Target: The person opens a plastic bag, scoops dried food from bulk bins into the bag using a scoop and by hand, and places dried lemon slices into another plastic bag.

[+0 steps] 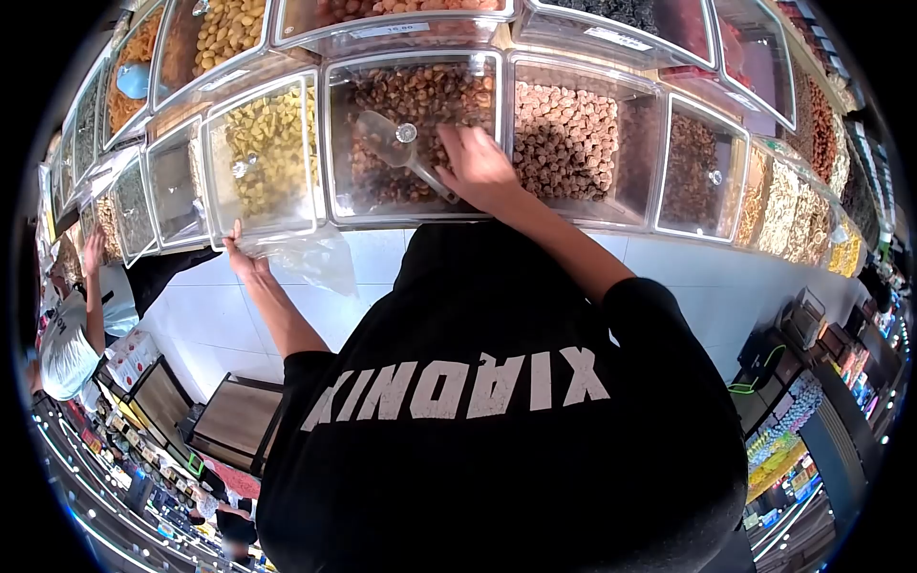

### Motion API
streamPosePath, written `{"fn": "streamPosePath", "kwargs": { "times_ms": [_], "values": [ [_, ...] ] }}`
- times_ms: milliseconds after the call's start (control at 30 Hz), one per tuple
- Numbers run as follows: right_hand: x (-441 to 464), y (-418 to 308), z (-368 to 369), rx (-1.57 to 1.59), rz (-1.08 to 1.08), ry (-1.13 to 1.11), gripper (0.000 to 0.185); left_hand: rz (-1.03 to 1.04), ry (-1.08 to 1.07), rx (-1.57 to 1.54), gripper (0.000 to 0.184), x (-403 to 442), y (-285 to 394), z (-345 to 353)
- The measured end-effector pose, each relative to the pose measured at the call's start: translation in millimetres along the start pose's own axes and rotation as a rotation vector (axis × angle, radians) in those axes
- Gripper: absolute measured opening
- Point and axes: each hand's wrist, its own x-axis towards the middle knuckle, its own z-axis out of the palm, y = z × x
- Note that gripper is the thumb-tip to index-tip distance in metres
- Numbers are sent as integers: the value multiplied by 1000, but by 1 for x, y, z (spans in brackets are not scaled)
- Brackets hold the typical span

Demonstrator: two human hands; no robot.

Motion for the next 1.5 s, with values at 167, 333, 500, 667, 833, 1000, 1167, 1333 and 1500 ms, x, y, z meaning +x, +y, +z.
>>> {"fn": "streamPosePath", "kwargs": {
  "times_ms": [167, 333, 500, 667, 833, 1000, 1167, 1333, 1500],
  "values": [
    [49, -41, 23, -51, 59, -103, 50, 3, -46, 187, 45, 35, 23, -24],
    [66, -23, 33, -254, -152, 32, 33, -24, -6, 125, 37, 10, 20, 7],
    [70, -26, 27, -226, -142, -78, 22, 39, 26, 198, 36, 21, 6, -2],
    [72, -29, 22, -213, -124, -124, 21, 44, 248, 318, 48, 24, 14, 7],
    [77, -31, 12, -170, -99, -162, 27, -52, 231, 268, 60, 26, 12, 5],
    [71, -56, -42, -96, -220, -105, 34, 119, 277, 513, 66, 9, 12, 6],
    [50, -95, -159, -238, -223, -292, 19, 221, 351, 763, 65, -23, -1, 16],
    [39, -25, -270, -59, 14, -133, 25, 282, 214, 674, 58, -87, -34, 46],
    [47, 138, -381, -443, 51, -78, 39, 259, 226, 673, 51, -179, -63, 72]
  ]
}}
